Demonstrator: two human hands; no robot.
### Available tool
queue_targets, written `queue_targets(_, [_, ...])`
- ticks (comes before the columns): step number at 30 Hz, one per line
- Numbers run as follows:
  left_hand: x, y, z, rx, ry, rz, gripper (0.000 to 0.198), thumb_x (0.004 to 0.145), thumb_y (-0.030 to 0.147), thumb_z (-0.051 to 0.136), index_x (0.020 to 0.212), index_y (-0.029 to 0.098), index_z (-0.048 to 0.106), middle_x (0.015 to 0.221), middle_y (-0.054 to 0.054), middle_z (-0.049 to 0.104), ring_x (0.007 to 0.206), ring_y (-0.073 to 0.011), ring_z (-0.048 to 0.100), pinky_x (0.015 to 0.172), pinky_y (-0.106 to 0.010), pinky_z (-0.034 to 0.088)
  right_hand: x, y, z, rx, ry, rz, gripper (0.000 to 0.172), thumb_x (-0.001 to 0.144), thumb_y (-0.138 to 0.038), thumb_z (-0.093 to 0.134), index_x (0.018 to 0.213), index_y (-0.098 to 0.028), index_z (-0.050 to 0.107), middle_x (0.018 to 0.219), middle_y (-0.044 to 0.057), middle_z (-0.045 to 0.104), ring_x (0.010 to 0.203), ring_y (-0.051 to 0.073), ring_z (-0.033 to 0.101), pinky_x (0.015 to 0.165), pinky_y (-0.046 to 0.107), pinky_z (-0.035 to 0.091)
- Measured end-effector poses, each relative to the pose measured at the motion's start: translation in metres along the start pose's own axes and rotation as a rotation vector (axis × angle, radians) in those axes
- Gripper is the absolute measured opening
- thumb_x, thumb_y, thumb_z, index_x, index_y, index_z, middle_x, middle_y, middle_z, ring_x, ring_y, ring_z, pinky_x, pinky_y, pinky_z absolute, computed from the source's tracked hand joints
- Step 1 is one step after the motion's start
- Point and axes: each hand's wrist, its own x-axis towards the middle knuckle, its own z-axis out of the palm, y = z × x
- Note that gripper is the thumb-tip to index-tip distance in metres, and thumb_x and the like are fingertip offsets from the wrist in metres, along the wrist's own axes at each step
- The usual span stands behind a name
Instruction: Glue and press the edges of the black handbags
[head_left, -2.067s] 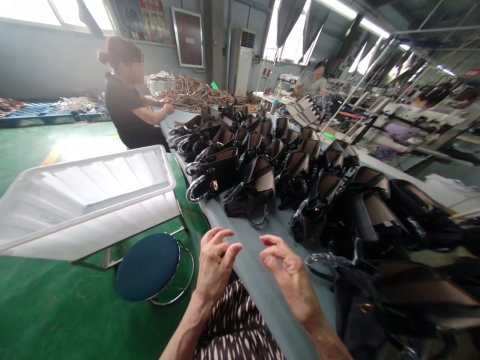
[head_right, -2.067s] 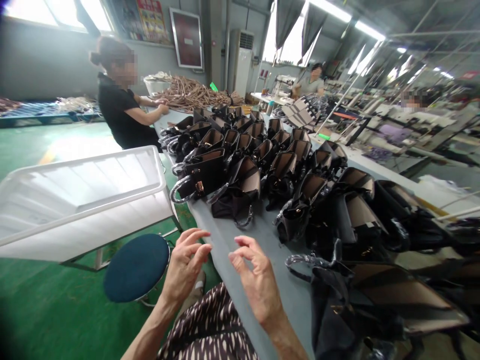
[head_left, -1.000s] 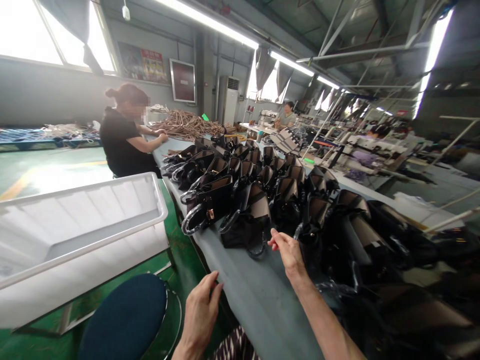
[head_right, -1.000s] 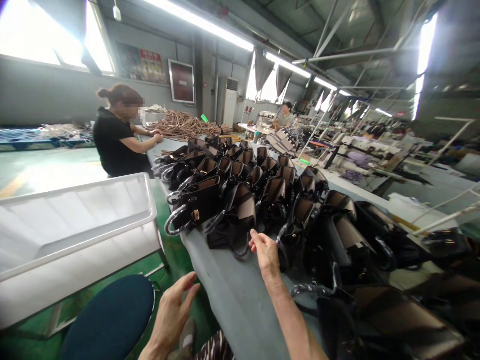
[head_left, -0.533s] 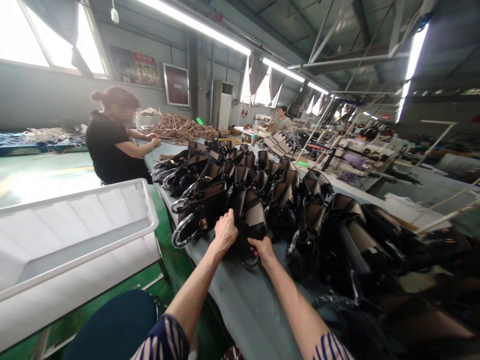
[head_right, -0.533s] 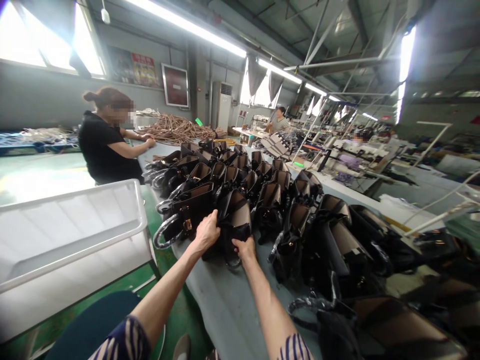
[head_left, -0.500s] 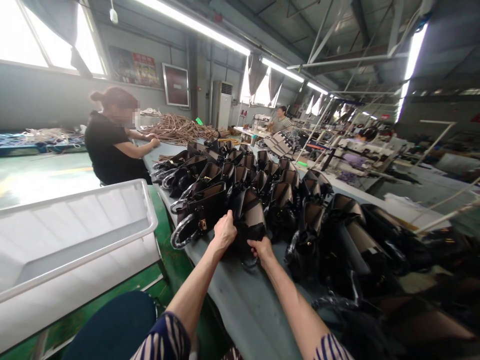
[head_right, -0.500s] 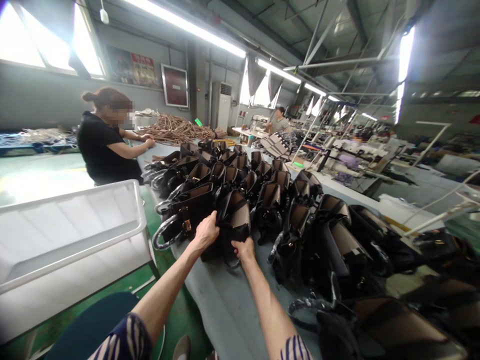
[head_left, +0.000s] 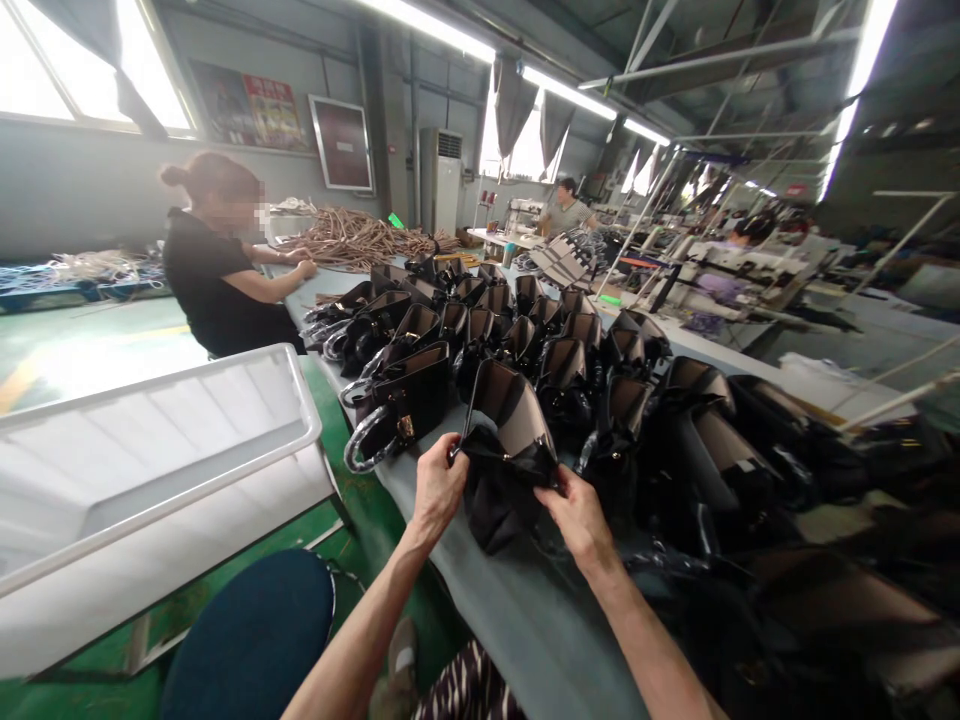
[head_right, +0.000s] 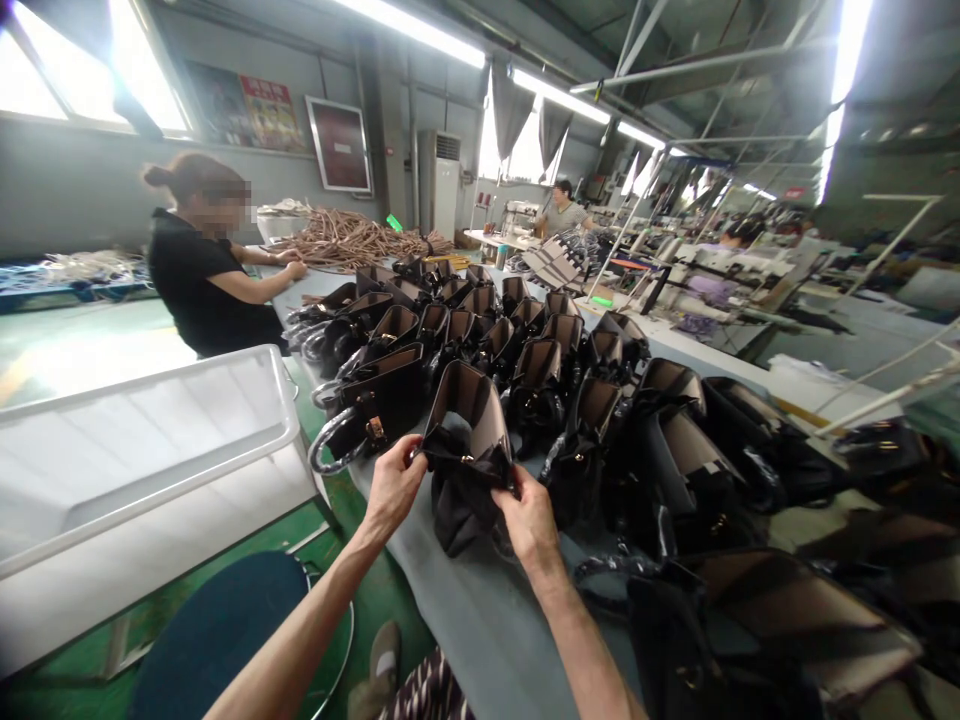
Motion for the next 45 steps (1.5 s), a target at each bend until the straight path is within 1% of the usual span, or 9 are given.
queue_targets(8, [-0.113,0.001,-0.043,-0.484,-0.037,-0.277,0.031,0.079,0.037,0.055,0.097,0.013,0.062,0.075,0.000,0.064,0.067,-0.0129,0.057,0.060,-0.021,0.043,-0.095,-0.007,-0.061,-0.005,-0.069,0.151,0.048,0.069,-0.025,0.065,0.117,-0.021,0.060,0.113,0.006,0.066,0.113,0.025,0.056,0.100,0.038,0.039])
queue_targets(15, [-0.152,-0.003,-0.056,-0.154,-0.183,-0.284,0.033,0.082,0.041,0.051,0.103,0.017,0.061,0.081,-0.002,0.067,0.072,-0.0174,0.062,0.065,-0.027,0.048,-0.107,0.012,-0.075,-0.027,-0.361,0.161,0.052,0.071,-0.016,0.059,0.123,-0.017,0.055,0.120,0.006,0.063,0.113,0.023,0.055,0.101,0.038,0.038])
queue_targets(19, [-0.151,0.018,-0.065,0.296,-0.091,-0.008,0.031,0.084,0.033,0.047,0.110,0.019,0.059,0.101,-0.007,0.065,0.089,-0.0230,0.062,0.074,-0.034,0.051,-0.107,0.020,-0.080,-0.135,-0.256,0.114,0.047,0.077,-0.023,0.056,0.123,-0.016,0.056,0.119,0.008,0.063,0.114,0.024,0.054,0.102,0.039,0.036])
queue_targets(22, [-0.136,0.049,-0.067,0.395,0.026,0.357,0.029,0.086,0.023,0.043,0.112,0.019,0.057,0.117,-0.009,0.060,0.111,-0.0242,0.053,0.094,-0.039,0.045,-0.107,0.023,-0.081,-0.231,-0.230,0.079,0.043,0.081,-0.030,0.053,0.121,-0.017,0.058,0.116,0.009,0.064,0.109,0.024,0.057,0.099,0.038,0.039])
queue_targets(25, [-0.107,0.080,-0.054,0.351,-0.367,0.654,0.030,0.086,0.011,0.037,0.103,0.021,0.060,0.108,-0.006,0.064,0.108,-0.0187,0.056,0.095,-0.031,0.044,-0.108,0.024,-0.077,-0.302,-0.183,0.076,0.041,0.082,-0.033,0.051,0.121,-0.019,0.057,0.110,0.007,0.066,0.102,0.024,0.060,0.091,0.035,0.043])
queue_targets(27, [-0.086,0.094,-0.036,0.421,-0.672,0.678,0.030,0.082,0.007,0.039,0.095,0.019,0.062,0.097,-0.006,0.066,0.097,-0.0182,0.061,0.084,-0.026,0.049,-0.109,0.023,-0.073,-0.381,-0.153,0.071,0.040,0.082,-0.033,0.050,0.119,-0.021,0.058,0.106,0.006,0.067,0.097,0.023,0.062,0.085,0.033,0.045])
queue_targets(32, [-0.059,0.098,0.003,0.773,-1.035,0.458,0.019,0.068,0.005,0.053,0.075,0.014,0.068,0.081,-0.012,0.069,0.081,-0.0245,0.066,0.069,-0.028,0.051,-0.113,0.021,-0.068,-0.655,-0.064,0.049,0.040,0.082,-0.037,0.048,0.118,-0.021,0.058,0.093,0.006,0.069,0.085,0.023,0.064,0.074,0.031,0.045])
queue_targets(36, [-0.052,0.093,0.005,0.778,-1.109,0.449,0.014,0.060,0.006,0.061,0.068,0.015,0.069,0.073,-0.010,0.069,0.079,-0.0247,0.066,0.067,-0.027,0.050,-0.112,0.023,-0.067,-0.791,-0.031,0.050,0.036,0.084,-0.041,0.047,0.113,-0.023,0.057,0.091,0.006,0.069,0.082,0.023,0.064,0.067,0.030,0.043])
queue_targets(45, [-0.045,0.100,-0.006,0.681,-1.274,0.486,0.029,0.063,0.020,0.068,0.091,0.026,0.072,0.072,0.000,0.069,0.066,-0.0167,0.060,0.054,-0.022,0.039,-0.116,0.021,-0.050,-1.085,0.004,0.065,0.030,0.095,-0.030,0.033,0.116,-0.015,0.048,0.086,0.012,0.071,0.071,0.025,0.068,0.055,0.030,0.036])
